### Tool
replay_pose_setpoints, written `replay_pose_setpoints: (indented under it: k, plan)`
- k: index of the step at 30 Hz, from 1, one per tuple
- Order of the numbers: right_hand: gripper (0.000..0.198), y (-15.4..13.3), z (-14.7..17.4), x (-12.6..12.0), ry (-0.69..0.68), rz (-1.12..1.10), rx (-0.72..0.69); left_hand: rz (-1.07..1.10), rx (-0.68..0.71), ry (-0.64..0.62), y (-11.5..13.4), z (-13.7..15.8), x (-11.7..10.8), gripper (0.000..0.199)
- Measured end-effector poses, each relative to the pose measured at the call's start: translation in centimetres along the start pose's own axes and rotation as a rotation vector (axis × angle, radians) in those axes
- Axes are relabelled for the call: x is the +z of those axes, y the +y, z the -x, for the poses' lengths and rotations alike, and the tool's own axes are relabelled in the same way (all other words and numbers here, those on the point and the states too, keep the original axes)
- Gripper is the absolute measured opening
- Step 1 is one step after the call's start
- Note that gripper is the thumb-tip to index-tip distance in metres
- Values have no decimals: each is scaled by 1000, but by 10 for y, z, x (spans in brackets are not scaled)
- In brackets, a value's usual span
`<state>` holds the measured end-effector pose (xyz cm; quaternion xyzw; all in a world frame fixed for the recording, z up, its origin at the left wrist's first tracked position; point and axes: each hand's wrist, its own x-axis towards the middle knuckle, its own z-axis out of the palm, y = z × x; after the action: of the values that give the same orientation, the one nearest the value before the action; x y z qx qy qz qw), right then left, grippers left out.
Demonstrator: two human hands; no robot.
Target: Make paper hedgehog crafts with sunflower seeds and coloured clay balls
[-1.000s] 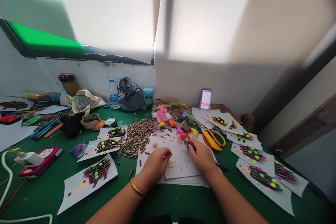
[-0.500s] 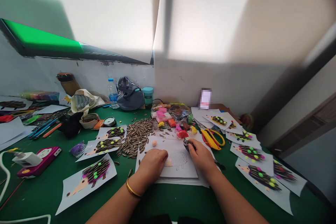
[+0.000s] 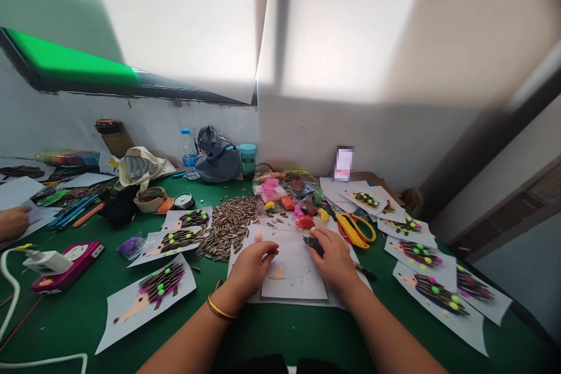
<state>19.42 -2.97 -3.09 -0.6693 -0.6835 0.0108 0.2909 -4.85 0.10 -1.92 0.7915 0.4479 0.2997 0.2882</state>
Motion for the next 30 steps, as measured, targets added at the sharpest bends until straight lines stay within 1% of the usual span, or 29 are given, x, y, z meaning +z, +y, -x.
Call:
replay_pose_setpoints:
  k: [2,5,8,13,15,18,21,25,30]
  plan:
    - [41,-2,2,-2,39,14,-14,11,-16,-2,1,0,-1,20]
    - [40,-6,7,-7,110,9,-61,-34,-36,8,5,0,-4,15]
    - [35,-11,15,-11,133,-22,-139,-84,-4,36,7,0,-6,14]
    - [28,-19,24,-12,80,-55,-235,-62,65,93,1,-1,-4,8]
    - [26,-21,25,-12,40,-51,-252,-52,71,95,0,-2,-3,10]
    - [30,-23,25,-9,-16,-32,-270,-66,53,78,2,-2,-4,6]
    - [37,-23,26,-5,-42,-1,-265,-72,41,72,4,-1,-6,10]
    - [41,-21,28,3,-75,1,-237,-33,49,82,1,-2,-4,10]
    - [42,-21,29,5,-104,-19,-223,-35,29,27,0,-2,-2,17]
